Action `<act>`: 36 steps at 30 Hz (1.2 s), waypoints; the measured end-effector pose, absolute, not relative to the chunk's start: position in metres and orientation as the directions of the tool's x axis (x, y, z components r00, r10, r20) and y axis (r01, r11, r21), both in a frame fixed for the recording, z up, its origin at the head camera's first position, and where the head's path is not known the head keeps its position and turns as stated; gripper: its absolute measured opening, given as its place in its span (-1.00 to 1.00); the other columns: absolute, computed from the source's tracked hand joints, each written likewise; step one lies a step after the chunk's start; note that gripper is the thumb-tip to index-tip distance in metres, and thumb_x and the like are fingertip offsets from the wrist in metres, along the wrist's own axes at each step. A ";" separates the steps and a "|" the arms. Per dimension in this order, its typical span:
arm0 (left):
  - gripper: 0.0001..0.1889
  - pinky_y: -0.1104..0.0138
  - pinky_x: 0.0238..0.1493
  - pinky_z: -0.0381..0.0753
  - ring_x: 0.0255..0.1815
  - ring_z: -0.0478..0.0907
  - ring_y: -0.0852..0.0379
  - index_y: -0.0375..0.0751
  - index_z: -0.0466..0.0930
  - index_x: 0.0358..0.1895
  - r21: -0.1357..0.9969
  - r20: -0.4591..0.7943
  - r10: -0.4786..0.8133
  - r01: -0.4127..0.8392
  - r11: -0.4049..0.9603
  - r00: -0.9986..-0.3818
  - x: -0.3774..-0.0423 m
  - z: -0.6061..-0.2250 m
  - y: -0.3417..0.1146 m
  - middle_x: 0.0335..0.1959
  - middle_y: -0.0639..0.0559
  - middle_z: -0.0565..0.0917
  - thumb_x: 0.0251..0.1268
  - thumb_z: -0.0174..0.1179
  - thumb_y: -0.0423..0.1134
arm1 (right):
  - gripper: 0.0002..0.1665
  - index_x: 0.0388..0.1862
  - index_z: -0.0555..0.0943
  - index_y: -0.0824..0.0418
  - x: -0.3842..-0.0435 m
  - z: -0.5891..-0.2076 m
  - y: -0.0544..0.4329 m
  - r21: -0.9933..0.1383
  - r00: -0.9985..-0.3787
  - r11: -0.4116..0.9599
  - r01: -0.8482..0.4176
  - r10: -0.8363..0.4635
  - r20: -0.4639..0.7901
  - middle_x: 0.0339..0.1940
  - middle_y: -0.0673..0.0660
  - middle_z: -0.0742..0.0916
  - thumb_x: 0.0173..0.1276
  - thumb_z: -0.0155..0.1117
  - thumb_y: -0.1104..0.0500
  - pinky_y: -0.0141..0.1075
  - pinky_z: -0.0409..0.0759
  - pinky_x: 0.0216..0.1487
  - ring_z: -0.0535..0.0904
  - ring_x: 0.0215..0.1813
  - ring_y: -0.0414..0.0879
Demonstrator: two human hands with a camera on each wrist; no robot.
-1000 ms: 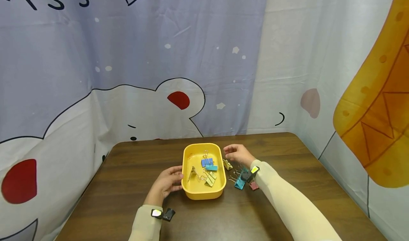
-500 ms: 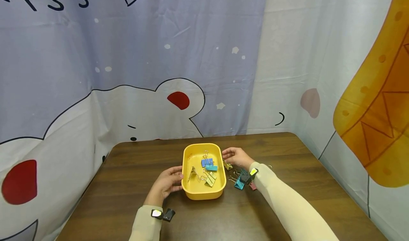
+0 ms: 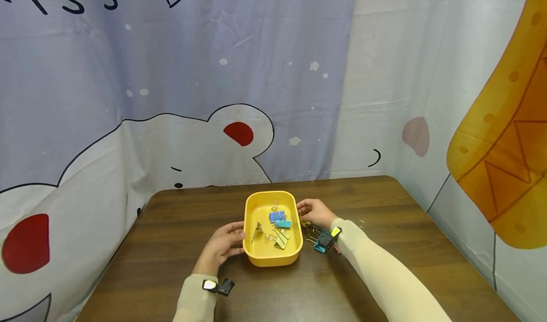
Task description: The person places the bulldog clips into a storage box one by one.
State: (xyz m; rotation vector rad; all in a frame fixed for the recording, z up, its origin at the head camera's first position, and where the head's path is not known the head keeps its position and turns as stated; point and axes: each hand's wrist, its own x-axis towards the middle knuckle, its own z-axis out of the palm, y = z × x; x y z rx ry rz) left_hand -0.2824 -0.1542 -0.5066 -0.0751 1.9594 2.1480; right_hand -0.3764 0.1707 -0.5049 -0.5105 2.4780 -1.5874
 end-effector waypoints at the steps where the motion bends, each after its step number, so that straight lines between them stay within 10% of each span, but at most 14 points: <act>1: -0.51 0.26 -0.34 0.76 -0.19 0.67 0.00 -0.45 0.34 0.41 0.976 -0.194 0.136 -0.206 -0.077 -0.972 -0.283 -0.507 -0.154 0.03 -0.30 0.60 0.46 0.11 -0.46 | -0.55 0.03 0.61 0.46 -0.376 -0.506 0.170 -0.897 -0.930 0.391 -0.204 -0.365 0.052 -0.17 0.25 0.76 0.10 0.36 0.55 -0.18 0.73 -0.13 0.68 -0.09 0.02; 36: -0.52 0.24 -0.38 0.75 -0.19 0.66 -0.02 -0.41 0.38 0.39 0.973 -0.207 0.117 -0.217 -0.076 -0.971 -0.281 -0.503 -0.153 0.02 -0.29 0.60 0.44 0.14 -0.47 | -0.70 0.03 0.62 0.52 -0.380 -0.495 0.185 -0.856 -0.934 0.412 -0.313 -0.295 0.200 -0.13 0.35 0.75 0.33 0.28 0.49 -0.26 0.70 -0.12 0.68 -0.11 0.06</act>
